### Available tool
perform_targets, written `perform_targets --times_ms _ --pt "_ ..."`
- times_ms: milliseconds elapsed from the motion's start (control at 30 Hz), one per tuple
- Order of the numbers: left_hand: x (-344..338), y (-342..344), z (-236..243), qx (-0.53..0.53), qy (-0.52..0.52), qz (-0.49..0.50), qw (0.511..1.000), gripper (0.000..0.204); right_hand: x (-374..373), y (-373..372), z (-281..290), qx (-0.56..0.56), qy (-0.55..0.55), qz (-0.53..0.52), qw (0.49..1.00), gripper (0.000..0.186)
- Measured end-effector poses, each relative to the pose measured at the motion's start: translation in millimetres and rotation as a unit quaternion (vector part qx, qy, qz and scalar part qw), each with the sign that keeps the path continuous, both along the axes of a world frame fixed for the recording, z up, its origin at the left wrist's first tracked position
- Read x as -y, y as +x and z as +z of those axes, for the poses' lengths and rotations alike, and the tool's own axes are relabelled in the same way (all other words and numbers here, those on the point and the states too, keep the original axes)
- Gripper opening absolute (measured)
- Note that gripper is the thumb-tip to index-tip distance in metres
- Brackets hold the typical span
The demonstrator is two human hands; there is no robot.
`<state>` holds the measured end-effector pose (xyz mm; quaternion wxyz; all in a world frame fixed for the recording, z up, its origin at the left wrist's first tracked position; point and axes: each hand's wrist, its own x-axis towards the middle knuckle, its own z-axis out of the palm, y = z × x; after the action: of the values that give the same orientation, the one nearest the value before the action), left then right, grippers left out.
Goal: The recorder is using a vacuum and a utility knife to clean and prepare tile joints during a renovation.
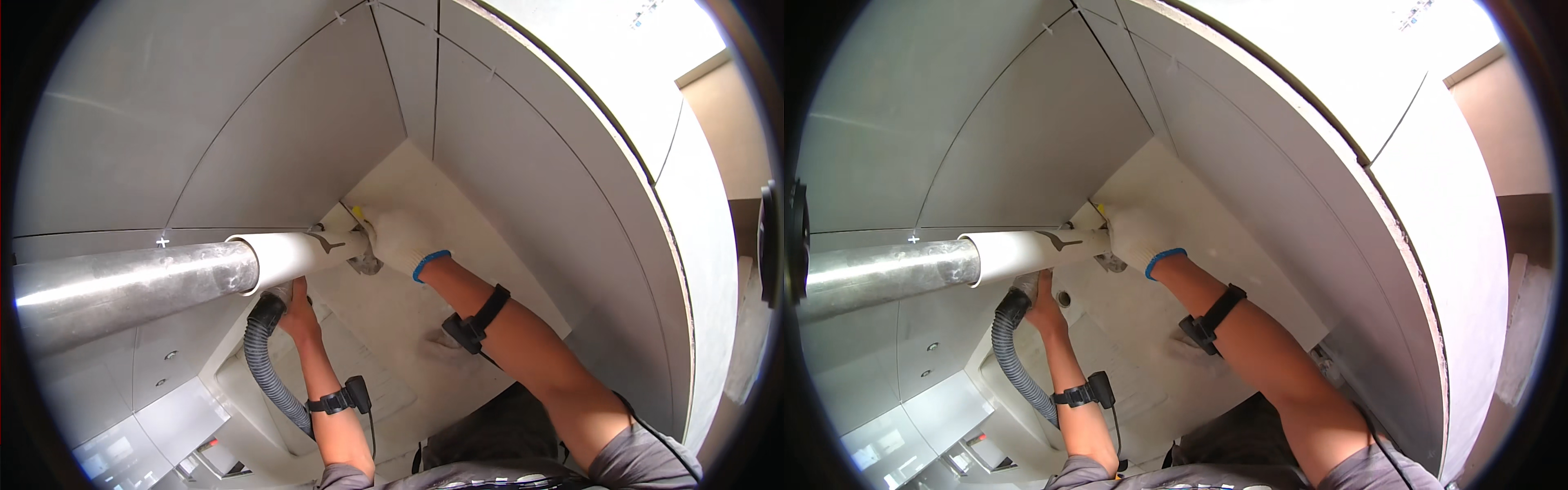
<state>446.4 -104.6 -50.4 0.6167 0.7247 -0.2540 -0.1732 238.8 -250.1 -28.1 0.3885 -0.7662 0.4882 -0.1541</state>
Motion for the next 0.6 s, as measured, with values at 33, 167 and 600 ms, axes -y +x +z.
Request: perform_targets --times_ms 33,167,600 --pt "-1.9 1.0 1.4 0.002 0.002 0.002 1.0 0.039 -0.1 -0.2 -1.6 -0.011 -0.002 0.017 1.0 0.03" --pt "0.9 -8.8 7.0 0.043 0.037 -0.035 0.998 0.039 -4.6 -9.4 -5.1 0.016 -0.039 0.005 0.999 0.029" --pt "27.5 46.4 -2.8 0.437 0.164 -0.236 0.852 0.038 -31.4 -34.4 12.8 -0.033 -0.003 0.058 0.998 0.024"
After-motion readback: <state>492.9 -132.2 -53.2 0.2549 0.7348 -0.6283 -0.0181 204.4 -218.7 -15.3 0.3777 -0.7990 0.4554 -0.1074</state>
